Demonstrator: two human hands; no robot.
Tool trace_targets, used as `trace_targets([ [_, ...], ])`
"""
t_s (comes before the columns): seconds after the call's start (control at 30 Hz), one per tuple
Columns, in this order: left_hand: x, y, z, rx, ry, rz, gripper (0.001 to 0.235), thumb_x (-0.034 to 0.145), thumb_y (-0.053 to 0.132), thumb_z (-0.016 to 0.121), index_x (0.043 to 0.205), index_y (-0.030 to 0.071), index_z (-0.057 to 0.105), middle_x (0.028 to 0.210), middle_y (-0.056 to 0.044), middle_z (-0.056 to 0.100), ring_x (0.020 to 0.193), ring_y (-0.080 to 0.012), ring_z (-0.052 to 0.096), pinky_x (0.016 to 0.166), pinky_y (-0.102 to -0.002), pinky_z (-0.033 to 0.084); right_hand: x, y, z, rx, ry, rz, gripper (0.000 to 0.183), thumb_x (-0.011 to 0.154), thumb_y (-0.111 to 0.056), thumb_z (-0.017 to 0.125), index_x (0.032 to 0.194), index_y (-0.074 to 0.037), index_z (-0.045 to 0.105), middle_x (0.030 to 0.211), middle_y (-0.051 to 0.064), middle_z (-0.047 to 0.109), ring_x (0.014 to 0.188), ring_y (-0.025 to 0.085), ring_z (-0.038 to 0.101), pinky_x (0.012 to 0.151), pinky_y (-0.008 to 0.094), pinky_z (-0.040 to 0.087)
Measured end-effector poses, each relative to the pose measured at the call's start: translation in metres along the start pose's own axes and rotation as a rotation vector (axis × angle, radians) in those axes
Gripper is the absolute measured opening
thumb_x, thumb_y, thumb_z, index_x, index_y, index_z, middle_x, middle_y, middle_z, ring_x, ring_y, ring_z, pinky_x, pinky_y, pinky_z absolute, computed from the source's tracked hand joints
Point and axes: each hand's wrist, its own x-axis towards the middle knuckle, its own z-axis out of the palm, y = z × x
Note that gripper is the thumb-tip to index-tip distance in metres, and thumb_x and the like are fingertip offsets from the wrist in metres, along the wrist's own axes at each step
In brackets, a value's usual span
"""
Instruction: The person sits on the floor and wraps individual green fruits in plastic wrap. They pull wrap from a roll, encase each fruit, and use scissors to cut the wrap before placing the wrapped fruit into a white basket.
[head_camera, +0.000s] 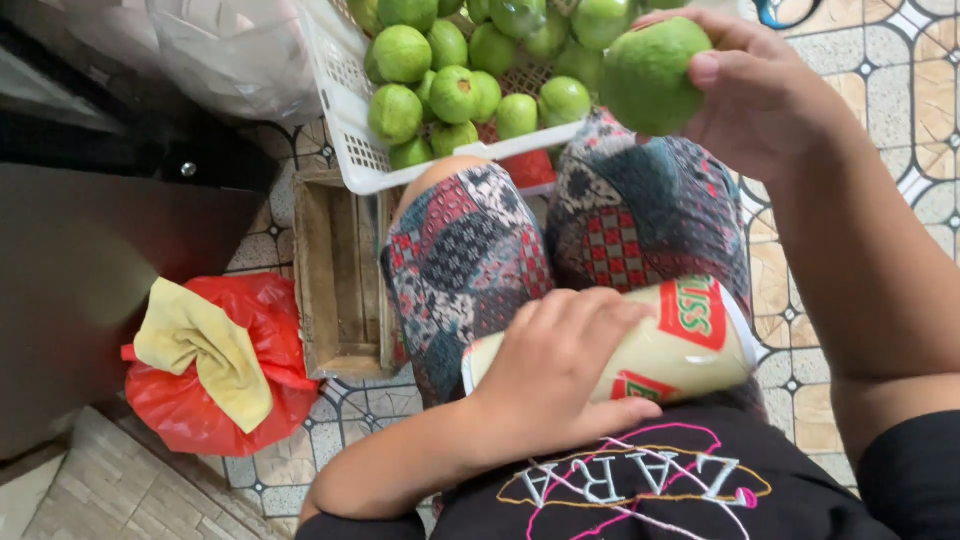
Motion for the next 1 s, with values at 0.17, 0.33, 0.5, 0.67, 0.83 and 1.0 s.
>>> trace_targets([
  [0.17, -0.036, 0.035, 0.025, 0.648, 0.016, -0.096, 0.122, 0.052, 0.087, 0.084, 0.144, 0.015, 0.05, 0.133, -0.011, 0.059, 0.105, -0.0293, 0.06, 0.084, -0.044, 0.049, -0.088, 0.008, -0.003, 0.051, 0.224, 0.001, 0.049, 0.089, -0.028, 0.071, 0.133, -0.008, 0.067, 0.13, 0.009, 0.072, 0.114, 0.028, 0.073, 0.087, 0.041, 0.065],
  [0.33, -0.025, 0.007, 0.019, 0.495, -0.101, -0.117, 0.122, 0.058, 0.084, 0.081, 0.149, 0.01, 0.047, 0.115, -0.013, 0.062, 0.087, -0.032, 0.064, 0.066, -0.046, 0.051, -0.124, 0.008, 0.021, 0.139, 0.158, -0.11, 0.053, 0.096, -0.024, 0.071, 0.144, -0.003, 0.063, 0.134, 0.014, 0.072, 0.115, 0.037, 0.075, 0.087, 0.042, 0.07],
  [0.5, 0.014, 0.016, -0.036, -0.148, -0.802, -0.511, 0.087, 0.069, 0.072, 0.053, 0.138, 0.02, 0.049, 0.123, -0.005, 0.067, 0.11, -0.0299, 0.067, 0.086, -0.04, 0.049, -0.15, 0.019, 0.017, 0.127, 0.21, -0.113, 0.064, 0.095, -0.034, 0.074, 0.149, -0.005, 0.058, 0.136, 0.015, 0.07, 0.112, 0.04, 0.075, 0.083, 0.042, 0.071],
  [0.67, -0.004, -0.012, -0.011, -0.165, -0.74, -0.4, 0.096, 0.068, 0.073, 0.059, 0.148, 0.021, 0.048, 0.135, -0.005, 0.054, 0.124, -0.0276, 0.05, 0.1, -0.04, 0.039, -0.173, 0.03, 0.01, 0.234, 0.181, -0.105, 0.065, 0.098, -0.033, 0.072, 0.153, -0.001, 0.056, 0.141, 0.022, 0.067, 0.118, 0.048, 0.071, 0.088, 0.046, 0.068],
  [0.83, -0.03, -0.006, -0.005, -0.035, -0.218, -0.073, 0.076, 0.078, 0.049, 0.082, 0.141, 0.019, 0.054, 0.124, -0.007, 0.047, 0.113, -0.0289, 0.049, 0.095, -0.047, 0.042, -0.168, 0.024, 0.029, 0.265, 0.161, -0.088, 0.066, 0.092, -0.027, 0.079, 0.147, 0.002, 0.058, 0.133, 0.023, 0.069, 0.113, 0.046, 0.072, 0.087, 0.046, 0.067],
  [1.0, -0.046, 0.01, 0.008, 0.219, -0.073, 0.009, 0.034, 0.085, 0.039, 0.078, 0.113, 0.022, 0.067, 0.103, -0.002, 0.059, 0.091, -0.0267, 0.059, 0.069, -0.044, 0.048, -0.163, 0.026, 0.047, 0.25, 0.209, -0.071, 0.071, 0.089, -0.028, 0.079, 0.148, 0.005, 0.056, 0.132, 0.021, 0.07, 0.122, 0.035, 0.072, 0.099, 0.048, 0.065],
])
